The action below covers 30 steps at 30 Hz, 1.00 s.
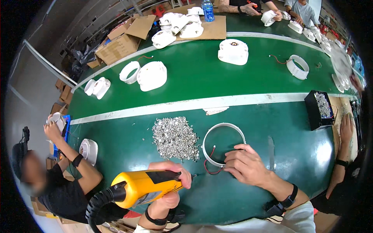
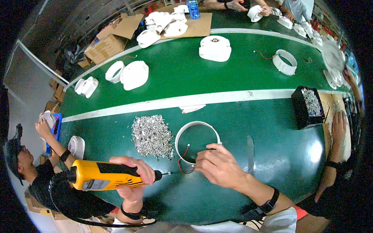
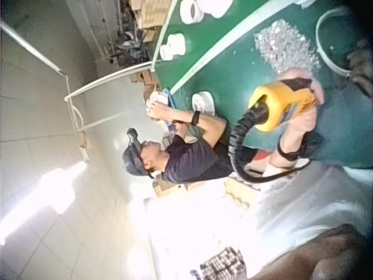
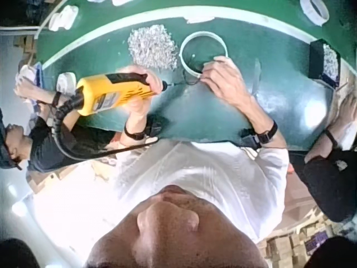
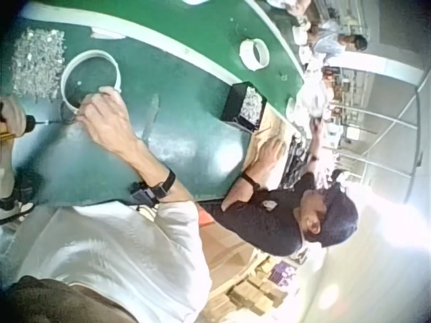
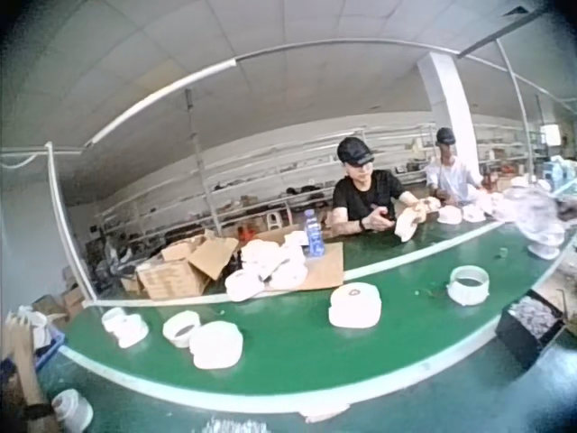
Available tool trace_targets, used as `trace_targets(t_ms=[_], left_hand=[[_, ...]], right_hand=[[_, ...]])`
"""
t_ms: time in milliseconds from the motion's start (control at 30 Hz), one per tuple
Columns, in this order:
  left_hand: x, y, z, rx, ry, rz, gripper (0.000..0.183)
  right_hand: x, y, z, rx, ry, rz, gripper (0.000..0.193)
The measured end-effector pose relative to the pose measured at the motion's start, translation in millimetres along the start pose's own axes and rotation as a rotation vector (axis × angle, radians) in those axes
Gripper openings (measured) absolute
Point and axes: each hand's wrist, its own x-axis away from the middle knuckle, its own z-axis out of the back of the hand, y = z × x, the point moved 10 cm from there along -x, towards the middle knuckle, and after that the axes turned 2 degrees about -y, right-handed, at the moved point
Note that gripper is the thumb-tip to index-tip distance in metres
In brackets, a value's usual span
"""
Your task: The person uses a yellow power drill to fasten screws into white circular plastic housings on a green assembly table. They repeatedly pick up a housing, align it, drive screws into it, and then move the finished unit aside to make room for the next one. The process is repetitive and involves handling small metal screws and the plastic components.
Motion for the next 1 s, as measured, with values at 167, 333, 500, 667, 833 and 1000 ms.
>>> trace_targets(t_ms=[167, 333, 500, 667, 833, 1000], left_hand=[[1, -1, -4, -0.038, -0.003, 0.021, 0.064], [1, -1, -4, -0.006, 0.001, -0.041, 0.064], [-2, 0, -2, 0.035, 0.006, -0.054, 0.062], [1, -3, 4, 0.124, 0.031, 0.009, 0.066], [-1, 0, 3, 0.059, 0.04, -0.027, 0.064], [0, -2, 6, 0.039, 0.027, -0.026, 0.063]], right_hand=[[1, 6, 2, -0.037, 0.023, -0.04, 0.017], [6, 12, -1, -0.095, 0.057, -0.04, 0.019], [6, 14, -3, -0.086, 0.031, -0.103, 0.023], [2, 10, -4, 0.009, -0.034, -0.097, 0.023], [4, 9, -1, 0.04, 0.042, -0.052, 0.016], [-3, 7, 38, 0.017, 0.216, -0.086, 0.02]])
